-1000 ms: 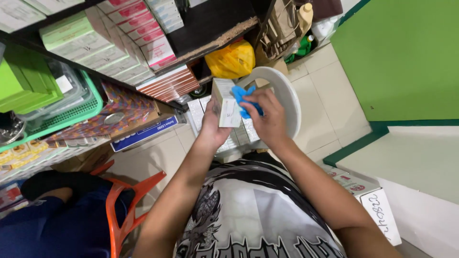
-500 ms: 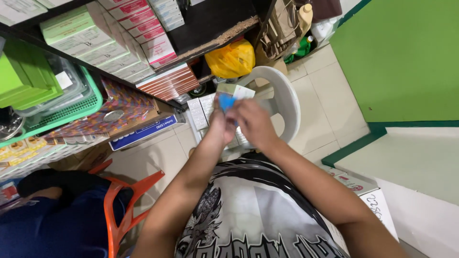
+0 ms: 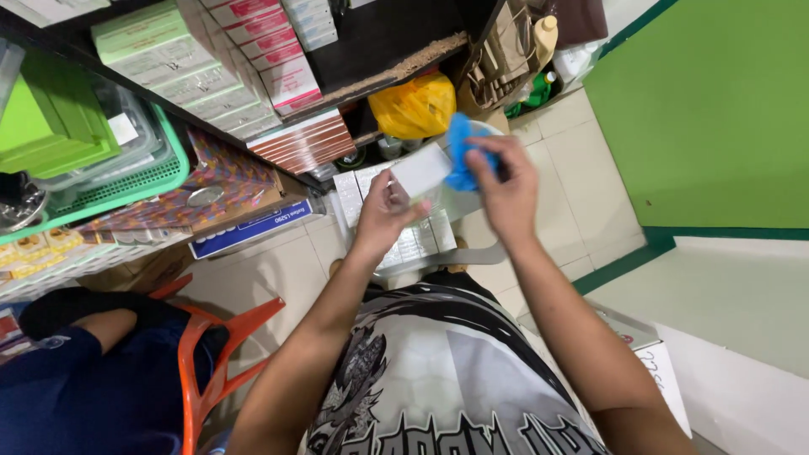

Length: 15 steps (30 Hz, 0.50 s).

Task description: The person repeatedly picks up small white boxes from a stack on a white plastic chair, wipes them with a blue cloth, and places them onto a shelf. The task involves handling multiple identical boxes one by one in a repetitive cleaning motion.

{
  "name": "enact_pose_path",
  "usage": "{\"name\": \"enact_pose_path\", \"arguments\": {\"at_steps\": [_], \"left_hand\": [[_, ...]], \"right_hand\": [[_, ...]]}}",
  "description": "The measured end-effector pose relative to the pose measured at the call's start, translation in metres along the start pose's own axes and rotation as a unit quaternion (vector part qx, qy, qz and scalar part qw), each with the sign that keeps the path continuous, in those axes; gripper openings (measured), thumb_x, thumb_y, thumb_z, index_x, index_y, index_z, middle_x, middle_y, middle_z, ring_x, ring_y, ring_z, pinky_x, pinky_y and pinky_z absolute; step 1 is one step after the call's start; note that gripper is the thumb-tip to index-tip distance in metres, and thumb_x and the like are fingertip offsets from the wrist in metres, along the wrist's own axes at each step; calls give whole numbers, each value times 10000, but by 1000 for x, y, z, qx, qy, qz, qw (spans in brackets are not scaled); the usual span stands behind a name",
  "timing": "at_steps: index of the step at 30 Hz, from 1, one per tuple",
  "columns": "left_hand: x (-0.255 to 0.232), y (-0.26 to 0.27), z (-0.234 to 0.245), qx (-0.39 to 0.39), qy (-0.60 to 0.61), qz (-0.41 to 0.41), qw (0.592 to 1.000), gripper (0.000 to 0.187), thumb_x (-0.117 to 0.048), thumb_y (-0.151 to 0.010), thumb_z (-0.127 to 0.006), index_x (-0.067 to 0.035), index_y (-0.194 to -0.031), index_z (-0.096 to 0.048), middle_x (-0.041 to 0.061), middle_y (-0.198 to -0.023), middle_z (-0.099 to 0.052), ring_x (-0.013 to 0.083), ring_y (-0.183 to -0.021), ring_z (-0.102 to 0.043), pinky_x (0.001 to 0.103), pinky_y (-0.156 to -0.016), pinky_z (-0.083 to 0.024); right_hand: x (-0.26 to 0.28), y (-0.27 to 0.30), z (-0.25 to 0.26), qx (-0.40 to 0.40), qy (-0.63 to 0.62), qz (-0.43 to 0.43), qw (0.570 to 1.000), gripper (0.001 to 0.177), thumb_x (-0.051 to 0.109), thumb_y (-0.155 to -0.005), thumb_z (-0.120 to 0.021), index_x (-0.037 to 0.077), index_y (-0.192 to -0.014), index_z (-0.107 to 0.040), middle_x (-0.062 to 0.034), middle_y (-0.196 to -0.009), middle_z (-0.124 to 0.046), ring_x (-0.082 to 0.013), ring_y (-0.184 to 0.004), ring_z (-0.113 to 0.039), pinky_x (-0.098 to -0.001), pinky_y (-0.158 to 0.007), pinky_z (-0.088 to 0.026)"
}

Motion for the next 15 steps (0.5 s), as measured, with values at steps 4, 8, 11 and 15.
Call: {"name": "enact_pose_path", "arguments": {"at_steps": [4, 8, 11, 15], "left_hand": [[-40, 7, -3, 27, -132, -76, 988, 731, -149, -719, -944, -143, -1357, -587, 110, -1262, -474, 286, -1251, -499, 449, -1125, -352], [-63, 16, 3, 31, -151, -111, 982, 770, -25, -671, -924, -164, -1369, -632, 107, -1251, -439, 273, -1266, -476, 440, -1143, -335], [-59, 17, 10, 46, -173, -98, 979, 730, -73, -700, -917, -150, -1363, -622, 118, -1248, -473, 311, -1254, -496, 473, -1127, -331], [-59, 14, 8, 47, -160, -119, 979, 790, -52, -650, -926, -152, -1374, -625, 100, -1254, -487, 299, -1276, -519, 454, -1147, -361]], "right_hand": [[33, 15, -27, 87, 36, 53, 994, 101, 128, -931, -798, 67, -1002, -758, -107, -981, -703, -312, -980, -691, -403, -943, -497], [3, 14, -26, 132, 80, 96, 983, 86, 161, -912, -807, 133, -994, -804, -73, -923, -673, -281, -885, -661, -392, -900, -494], [18, 6, -33, 115, 58, 102, 986, 80, 153, -933, -796, 106, -999, -798, -95, -865, -617, -292, -819, -625, -397, -847, -495], [43, 21, -49, 197, 87, 174, 961, 69, 192, -949, -754, 168, -988, -805, -46, -849, -619, -276, -794, -607, -387, -816, -474]]}}
Point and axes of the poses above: each hand's wrist, its own y-axis away from the middle knuckle, its own z-axis out of the back of the hand, x = y × z, the point moved 2 cm from there along -y, towards the middle knuckle
